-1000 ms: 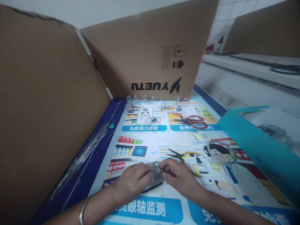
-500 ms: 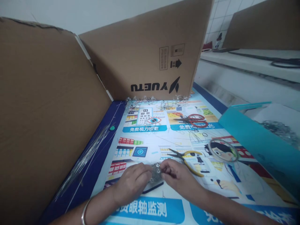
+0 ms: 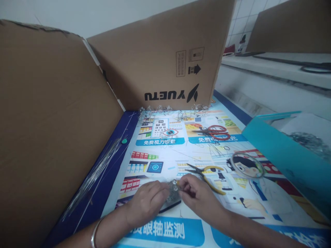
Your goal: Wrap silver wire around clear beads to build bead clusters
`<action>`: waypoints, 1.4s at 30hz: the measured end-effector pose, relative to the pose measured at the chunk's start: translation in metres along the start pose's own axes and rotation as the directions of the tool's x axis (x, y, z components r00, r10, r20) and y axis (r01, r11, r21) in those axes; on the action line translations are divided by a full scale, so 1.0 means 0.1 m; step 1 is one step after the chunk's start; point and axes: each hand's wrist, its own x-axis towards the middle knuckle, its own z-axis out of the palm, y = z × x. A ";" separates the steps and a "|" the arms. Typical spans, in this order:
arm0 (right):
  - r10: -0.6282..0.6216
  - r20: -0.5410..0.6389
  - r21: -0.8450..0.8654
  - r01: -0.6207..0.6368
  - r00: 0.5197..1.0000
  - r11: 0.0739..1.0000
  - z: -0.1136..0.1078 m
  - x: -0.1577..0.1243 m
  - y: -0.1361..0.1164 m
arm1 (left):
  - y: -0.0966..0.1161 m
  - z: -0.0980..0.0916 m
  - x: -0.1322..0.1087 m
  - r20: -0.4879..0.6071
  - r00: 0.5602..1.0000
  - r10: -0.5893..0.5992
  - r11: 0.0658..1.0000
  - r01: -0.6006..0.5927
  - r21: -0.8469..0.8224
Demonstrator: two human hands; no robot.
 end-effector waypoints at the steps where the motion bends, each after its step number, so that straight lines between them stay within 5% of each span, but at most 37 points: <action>1: -0.041 -0.019 -0.025 0.041 0.999 0.999 -0.01 -0.01 -0.02 | 0.00 0.00 0.00 -0.017 1.000 0.002 1.000 -0.002 0.007; 10: -0.327 0.039 -0.209 0.328 0.944 0.921 -0.02 -0.09 -0.06 | 0.00 0.04 -0.07 -0.023 0.999 -0.042 0.998 0.041 -0.053; 21: -0.310 0.061 -0.236 0.315 0.949 0.919 -0.03 -0.10 -0.08 | 0.03 0.04 -0.07 -0.082 0.995 -0.052 0.998 0.056 0.043; 33: -0.308 0.140 -0.486 0.337 0.941 0.807 -0.03 -0.07 -0.06 | 0.02 0.01 -0.05 -0.036 0.999 -0.008 1.000 0.009 0.010; 42: -0.365 0.237 -0.607 0.431 0.900 0.668 -0.06 -0.05 0.16 | 0.08 -0.05 0.06 0.124 0.992 -0.009 0.999 0.003 0.041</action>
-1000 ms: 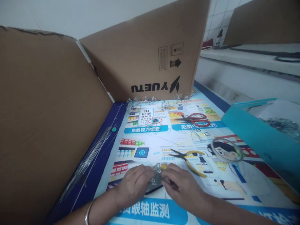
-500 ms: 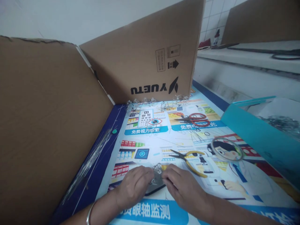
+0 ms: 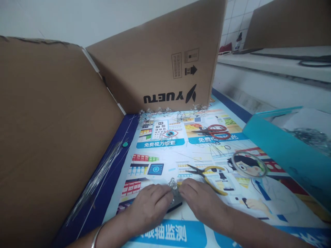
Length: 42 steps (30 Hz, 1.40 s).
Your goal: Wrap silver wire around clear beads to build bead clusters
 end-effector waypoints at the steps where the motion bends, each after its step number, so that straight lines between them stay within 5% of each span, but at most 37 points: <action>1: -0.017 -0.002 0.001 0.017 1.000 1.000 -0.01 -0.01 0.00 | 0.00 -0.02 0.01 0.030 0.999 0.020 1.000 -0.019 -0.009; 5: -0.073 -0.035 0.035 0.074 0.997 0.997 -0.06 -0.01 0.01 | -0.02 -0.12 0.03 0.111 0.987 0.116 0.993 -0.112 -0.046; 10: -0.108 -0.061 0.040 0.111 0.992 0.993 -0.08 0.00 0.02 | -0.03 -0.16 0.01 0.008 0.987 0.158 0.984 -0.156 -0.082; 18: -0.144 -0.017 0.001 0.144 0.989 0.990 -0.11 0.04 0.02 | -0.09 -0.19 0.03 -0.058 0.997 -0.043 0.867 0.008 -0.499; 24: -0.170 -0.015 0.035 0.170 0.985 0.985 -0.12 0.05 0.02 | -0.18 -0.14 0.07 0.030 0.985 -0.168 0.839 0.159 -0.521; 31: -0.178 -0.034 0.028 0.179 0.983 0.983 -0.10 0.04 -0.01 | -0.17 -0.03 0.06 0.050 0.975 -0.216 0.763 0.200 -0.614; 37: 0.041 0.032 0.259 -0.048 0.999 0.965 -0.12 0.05 -0.12 | -0.15 -0.01 0.05 -0.011 0.968 -0.250 0.797 0.199 -0.570; 42: 0.305 0.226 0.503 -0.379 0.925 0.777 -0.25 0.09 -0.23 | -0.13 0.02 0.03 -0.056 0.950 -0.307 0.814 0.232 -0.533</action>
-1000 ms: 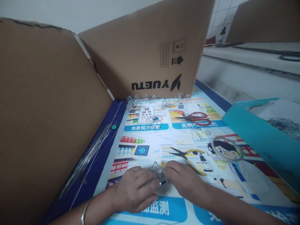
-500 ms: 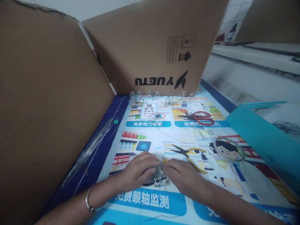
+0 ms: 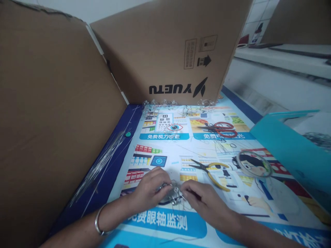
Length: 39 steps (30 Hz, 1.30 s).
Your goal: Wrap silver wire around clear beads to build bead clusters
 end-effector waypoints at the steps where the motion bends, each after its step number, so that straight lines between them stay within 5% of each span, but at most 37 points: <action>1: 0.032 0.007 0.042 -0.032 0.999 0.999 -0.01 -0.02 -0.03 | 0.00 0.01 0.00 -0.015 1.000 -0.005 1.000 0.005 -0.001; 5: 0.028 0.012 0.067 -0.029 1.000 0.997 0.00 -0.09 -0.07 | 0.03 0.02 -0.02 -0.056 0.998 -0.018 1.000 0.017 -0.017; 9: -0.186 -0.122 -0.114 0.173 0.975 0.978 0.06 -0.13 0.00 | 0.07 0.04 -0.03 -0.027 0.997 -0.070 0.995 0.068 -0.067; 13: -0.537 -0.165 -0.459 0.418 0.827 0.784 0.04 -0.16 0.05 | 0.10 0.02 -0.04 0.055 0.990 -0.133 0.981 0.139 -0.136; 16: -0.652 -0.075 -0.608 0.483 0.755 0.629 -0.03 -0.18 0.04 | 0.11 -0.01 -0.03 0.120 0.978 -0.173 0.962 0.194 -0.194; 26: -0.706 0.118 -0.677 0.577 0.698 0.457 -0.16 -0.20 0.00 | 0.07 -0.08 0.00 0.226 0.940 -0.254 0.907 0.313 -0.283; 33: -0.766 0.186 -0.706 0.626 0.615 0.331 -0.20 -0.20 -0.07 | 0.04 -0.09 0.02 0.247 0.954 -0.171 0.925 0.241 -0.293; 39: -0.770 0.246 -0.725 0.639 0.589 0.258 -0.21 -0.20 -0.10 | 0.02 -0.15 0.03 0.272 0.957 -0.100 0.946 0.176 -0.272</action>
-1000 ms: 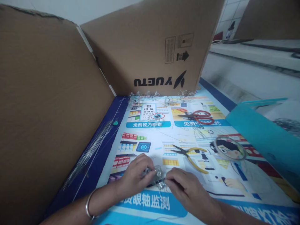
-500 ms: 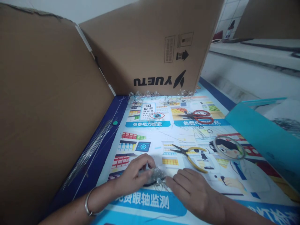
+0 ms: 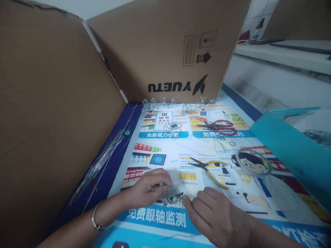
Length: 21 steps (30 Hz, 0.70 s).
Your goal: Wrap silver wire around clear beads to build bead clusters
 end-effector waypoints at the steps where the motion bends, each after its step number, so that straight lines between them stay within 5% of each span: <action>1: -0.007 -0.003 -0.008 0.006 1.000 1.000 -0.01 0.00 0.00 | 0.01 -0.02 0.00 0.023 1.000 0.015 1.000 -0.015 0.000; 10: -0.033 -0.020 -0.045 0.032 0.999 0.998 -0.01 0.00 -0.04 | 0.07 -0.07 0.04 0.081 0.991 0.108 0.993 -0.111 0.034; 21: 0.399 -0.105 0.242 -0.365 0.911 0.899 0.19 0.02 -0.10 | 0.12 -0.03 0.00 0.036 0.997 0.071 0.997 -0.071 0.004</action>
